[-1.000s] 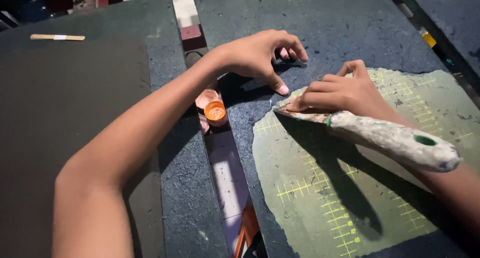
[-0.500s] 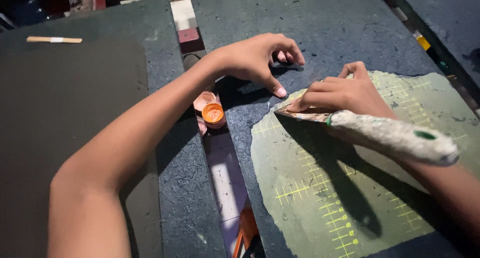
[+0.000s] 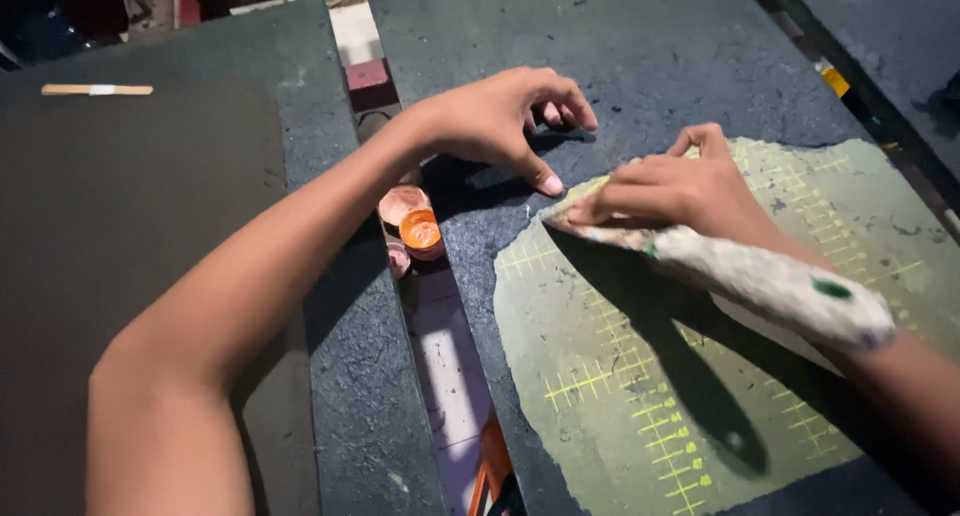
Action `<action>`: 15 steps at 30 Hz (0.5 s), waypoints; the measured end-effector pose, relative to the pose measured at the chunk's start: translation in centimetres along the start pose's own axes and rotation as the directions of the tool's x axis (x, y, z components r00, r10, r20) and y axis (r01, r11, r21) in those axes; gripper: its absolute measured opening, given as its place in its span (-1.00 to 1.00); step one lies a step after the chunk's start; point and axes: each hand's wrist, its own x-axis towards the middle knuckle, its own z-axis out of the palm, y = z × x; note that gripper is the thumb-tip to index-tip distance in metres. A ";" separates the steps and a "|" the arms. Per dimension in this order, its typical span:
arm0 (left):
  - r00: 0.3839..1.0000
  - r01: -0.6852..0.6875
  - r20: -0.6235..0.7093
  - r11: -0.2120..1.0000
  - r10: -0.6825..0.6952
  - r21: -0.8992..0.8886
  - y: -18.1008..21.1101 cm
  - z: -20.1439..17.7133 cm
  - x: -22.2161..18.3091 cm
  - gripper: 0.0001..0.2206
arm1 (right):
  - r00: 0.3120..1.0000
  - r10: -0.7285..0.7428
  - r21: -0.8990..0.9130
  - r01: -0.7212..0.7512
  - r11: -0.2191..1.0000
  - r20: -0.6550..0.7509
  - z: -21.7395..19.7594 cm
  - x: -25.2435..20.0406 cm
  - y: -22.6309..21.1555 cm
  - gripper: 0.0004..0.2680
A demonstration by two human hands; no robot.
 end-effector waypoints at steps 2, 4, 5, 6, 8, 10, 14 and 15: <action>1.000 0.004 0.000 1.000 -0.004 -0.005 -0.1 0.1 -0.2 -0.39 | 0.999 -0.031 -0.073 0.028 0.997 -0.030 0.3 -0.1 0.2 -0.83; 1.000 0.003 -0.007 1.000 -0.004 -0.023 -0.4 0.3 -0.1 -0.39 | 0.989 -0.117 -0.195 0.098 0.976 -0.091 1.1 -0.1 0.8 -0.91; 1.000 -0.004 -0.009 0.999 0.004 -0.040 -0.6 0.4 0.1 -0.39 | 0.968 -0.204 -0.322 0.149 0.935 -0.144 1.5 -0.2 1.2 -0.93; 1.000 -0.003 -0.007 0.999 0.002 -0.044 -0.3 0.4 0.0 -0.39 | 0.969 -0.201 -0.319 0.147 0.936 -0.142 1.7 -0.3 1.1 -0.93; 1.000 0.018 -0.010 1.000 -0.018 -0.021 0.2 0.4 -0.1 -0.41 | 0.960 -0.246 -0.398 0.174 0.901 -0.137 1.9 -0.3 1.0 -0.93; 1.000 0.004 -0.014 1.000 -0.004 -0.018 -0.2 0.6 0.0 -0.40 | 0.958 -0.244 -0.436 0.156 0.886 -0.153 2.0 -0.3 0.4 -0.96; 1.000 -0.012 -0.017 1.000 0.012 -0.014 -0.8 0.6 0.2 -0.38 | 0.957 -0.187 -0.386 0.091 0.918 -0.220 2.5 -0.2 0.5 -0.90; 1.000 -0.016 -0.018 1.000 0.015 -0.008 -0.5 0.5 0.1 -0.38 | 0.956 -0.189 -0.391 0.090 0.916 -0.223 1.7 -0.1 -0.2 -0.90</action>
